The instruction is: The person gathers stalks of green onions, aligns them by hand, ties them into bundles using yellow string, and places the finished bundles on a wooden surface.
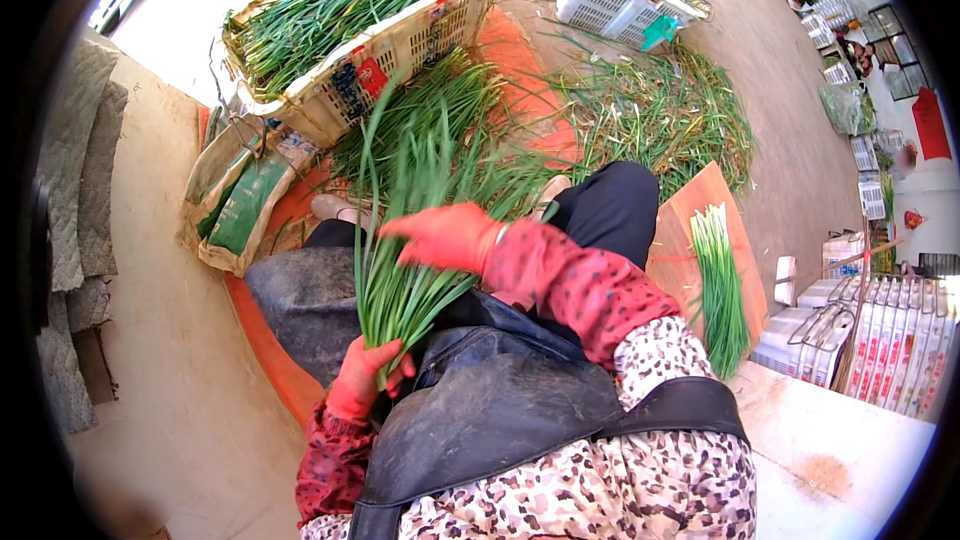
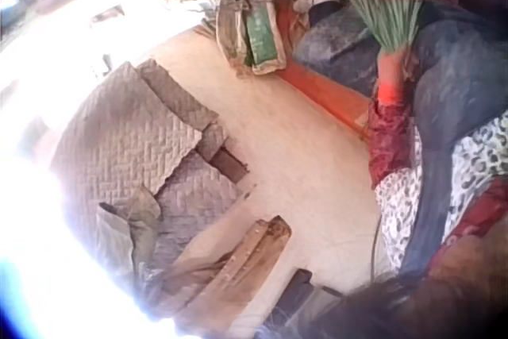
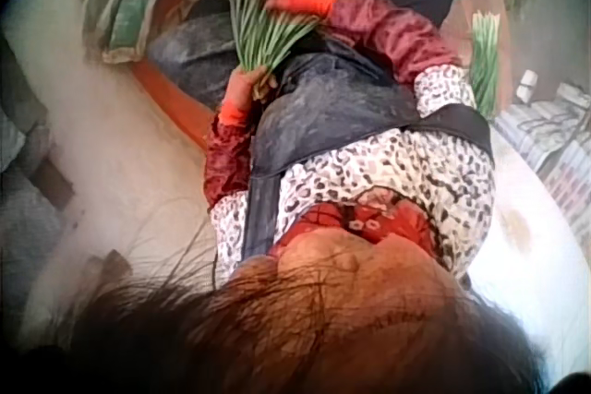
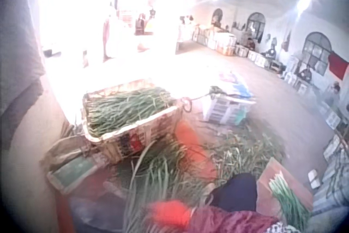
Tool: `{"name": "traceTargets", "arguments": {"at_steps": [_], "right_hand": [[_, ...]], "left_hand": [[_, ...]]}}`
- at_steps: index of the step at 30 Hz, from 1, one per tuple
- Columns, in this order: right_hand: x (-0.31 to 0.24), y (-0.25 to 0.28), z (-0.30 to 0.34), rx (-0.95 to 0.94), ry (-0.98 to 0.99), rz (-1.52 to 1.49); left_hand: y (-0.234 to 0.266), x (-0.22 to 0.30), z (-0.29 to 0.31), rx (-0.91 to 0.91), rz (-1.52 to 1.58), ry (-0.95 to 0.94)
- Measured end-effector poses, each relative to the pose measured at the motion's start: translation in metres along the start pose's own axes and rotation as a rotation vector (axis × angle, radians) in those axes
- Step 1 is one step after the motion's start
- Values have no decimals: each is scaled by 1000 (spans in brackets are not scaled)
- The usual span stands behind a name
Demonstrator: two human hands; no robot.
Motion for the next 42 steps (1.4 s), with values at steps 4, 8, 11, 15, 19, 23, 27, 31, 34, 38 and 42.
{"name": "traceTargets", "arguments": {"at_steps": [4,8,11,15,19,23,27,31,34,38,42], "right_hand": [[169,-17,9,-95,-385,388],[116,76,9,232,-432,153],[-18,77,-5,261,67,-400],[-43,43,-7,378,256,-230],[113,38,-8,314,-447,-60],[146,63,19,483,-476,-10],[122,74,24,591,-390,-238],[99,66,19,605,-280,-331],[97,61,17,601,-252,-349],[89,64,13,647,-191,-446],[62,49,4,607,-149,-556]], "left_hand": [[17,-11,35,85,-66,112],[22,-13,44,132,-98,106],[29,-1,39,168,-246,117],[-1,87,25,464,-1321,-717],[11,120,54,692,-2071,-443],[48,91,73,818,-2377,-355],[71,64,83,847,-2401,-347],[84,46,96,877,-2336,-359],[98,33,103,841,-2204,-367],[131,13,126,847,-1999,-394],[126,13,146,853,-2104,-396]]}}
Point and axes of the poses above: each hand's wrist, its own z-axis away from the middle knuckle, its own y-axis out of the back of the hand, x = y × z, the point moved 6 cm from there along -z, towards the middle knuckle, and after that the axes turned 3 degrees about z, right-handed, at the moved point
